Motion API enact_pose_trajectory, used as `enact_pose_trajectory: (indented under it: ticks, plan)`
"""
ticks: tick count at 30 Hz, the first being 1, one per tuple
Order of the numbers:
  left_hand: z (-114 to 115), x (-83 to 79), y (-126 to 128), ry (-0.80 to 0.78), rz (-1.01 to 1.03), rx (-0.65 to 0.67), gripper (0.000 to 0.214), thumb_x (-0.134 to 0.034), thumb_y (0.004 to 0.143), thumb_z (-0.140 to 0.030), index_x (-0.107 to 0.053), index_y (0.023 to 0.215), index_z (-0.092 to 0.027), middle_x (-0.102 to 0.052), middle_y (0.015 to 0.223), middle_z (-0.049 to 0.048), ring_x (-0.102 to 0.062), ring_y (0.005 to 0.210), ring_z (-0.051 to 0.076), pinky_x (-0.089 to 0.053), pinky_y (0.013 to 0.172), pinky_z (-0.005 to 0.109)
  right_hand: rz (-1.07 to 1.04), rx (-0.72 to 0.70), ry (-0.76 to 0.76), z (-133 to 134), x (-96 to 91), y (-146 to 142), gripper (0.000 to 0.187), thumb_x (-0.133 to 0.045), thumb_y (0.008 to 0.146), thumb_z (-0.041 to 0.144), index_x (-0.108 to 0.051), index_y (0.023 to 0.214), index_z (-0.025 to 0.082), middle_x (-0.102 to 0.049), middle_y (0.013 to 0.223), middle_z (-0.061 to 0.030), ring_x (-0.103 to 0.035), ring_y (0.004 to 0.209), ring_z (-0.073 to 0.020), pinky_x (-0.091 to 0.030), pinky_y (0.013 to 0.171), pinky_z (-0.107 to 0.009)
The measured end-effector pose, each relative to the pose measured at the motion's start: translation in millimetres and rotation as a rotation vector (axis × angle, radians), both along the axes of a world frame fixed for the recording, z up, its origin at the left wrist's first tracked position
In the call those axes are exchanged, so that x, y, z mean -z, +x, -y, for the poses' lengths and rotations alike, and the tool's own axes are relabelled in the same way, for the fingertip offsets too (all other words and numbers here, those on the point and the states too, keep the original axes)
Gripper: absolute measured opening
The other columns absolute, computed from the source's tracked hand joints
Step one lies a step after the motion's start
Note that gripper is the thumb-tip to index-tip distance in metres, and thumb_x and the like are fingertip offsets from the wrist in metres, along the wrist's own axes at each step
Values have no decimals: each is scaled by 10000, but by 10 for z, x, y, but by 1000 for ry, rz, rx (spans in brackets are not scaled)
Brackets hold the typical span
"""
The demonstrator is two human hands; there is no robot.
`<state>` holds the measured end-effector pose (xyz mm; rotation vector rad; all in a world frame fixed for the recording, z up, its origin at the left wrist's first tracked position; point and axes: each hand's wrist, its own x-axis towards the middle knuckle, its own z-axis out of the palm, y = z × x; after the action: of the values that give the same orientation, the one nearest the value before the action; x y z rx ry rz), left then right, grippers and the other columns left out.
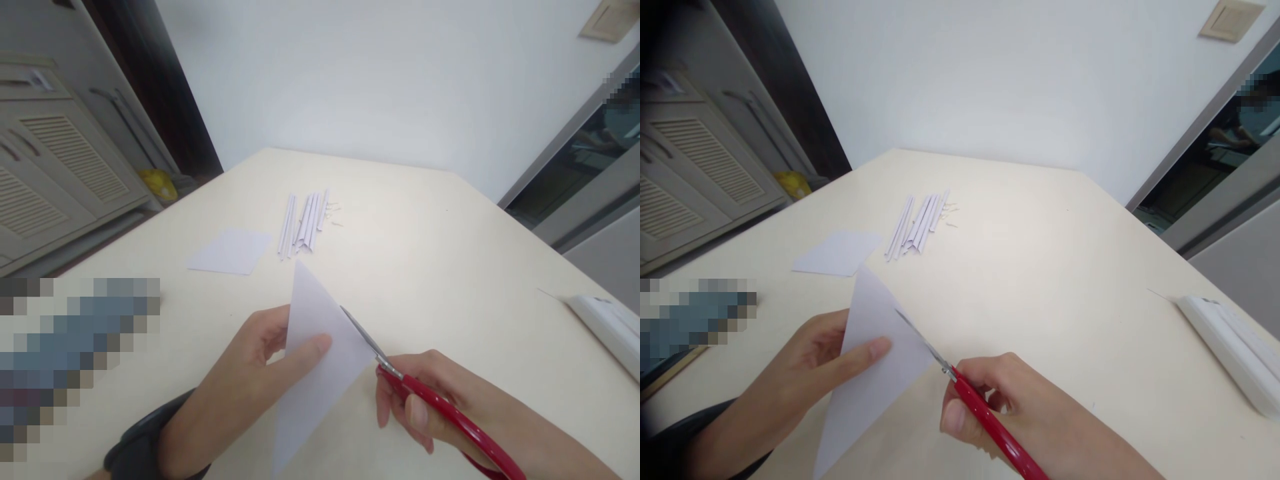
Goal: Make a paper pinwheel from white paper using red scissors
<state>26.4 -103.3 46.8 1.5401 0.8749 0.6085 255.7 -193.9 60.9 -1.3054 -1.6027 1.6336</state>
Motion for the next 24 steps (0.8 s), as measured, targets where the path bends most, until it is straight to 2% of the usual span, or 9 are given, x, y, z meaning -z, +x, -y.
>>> enact_pose_trajectory:
  ticks: [9,12,18,22,24]
  plan:
    - [-5,14,7,26,-28,-18,181,-668,845,-357,-716,758,-206,-712,748,6,-616,696,206,-497,578,248,-27,-11,-2,-11,63,0,326,-520,902,358,-476,624,192,-620,871,-72,-570,794,-196,-449,723,-322]
    - [5,22,-10,4,-13,-1,148,-668,847,-326,-726,772,-213,-724,763,1,-627,713,207,-503,591,245,-70,-4,-4,-5,84,5,294,-523,887,331,-484,630,193,-620,870,-75,-576,796,-198,-453,687,-309]
    - [5,44,-16,-11,18,-5,101,-667,851,-278,-735,802,-223,-741,791,-12,-638,721,197,-502,594,229,-101,43,-65,15,159,17,140,-492,844,177,-578,734,177,-571,713,-11,-510,616,-132,-463,588,-250]
    - [0,33,-8,-19,22,3,75,-685,838,-267,-734,802,-222,-749,794,-13,-638,725,199,-505,597,230,-109,64,-124,8,181,5,164,-472,824,127,-631,801,160,-529,605,21,-484,549,-121,-456,560,-239]
    - [2,25,-12,-30,25,13,63,-684,842,-254,-738,816,-233,-753,811,-21,-643,742,197,-511,617,228,-119,74,-138,2,174,-5,171,-466,815,125,-633,798,160,-536,615,17,-485,552,-122,-456,559,-240]
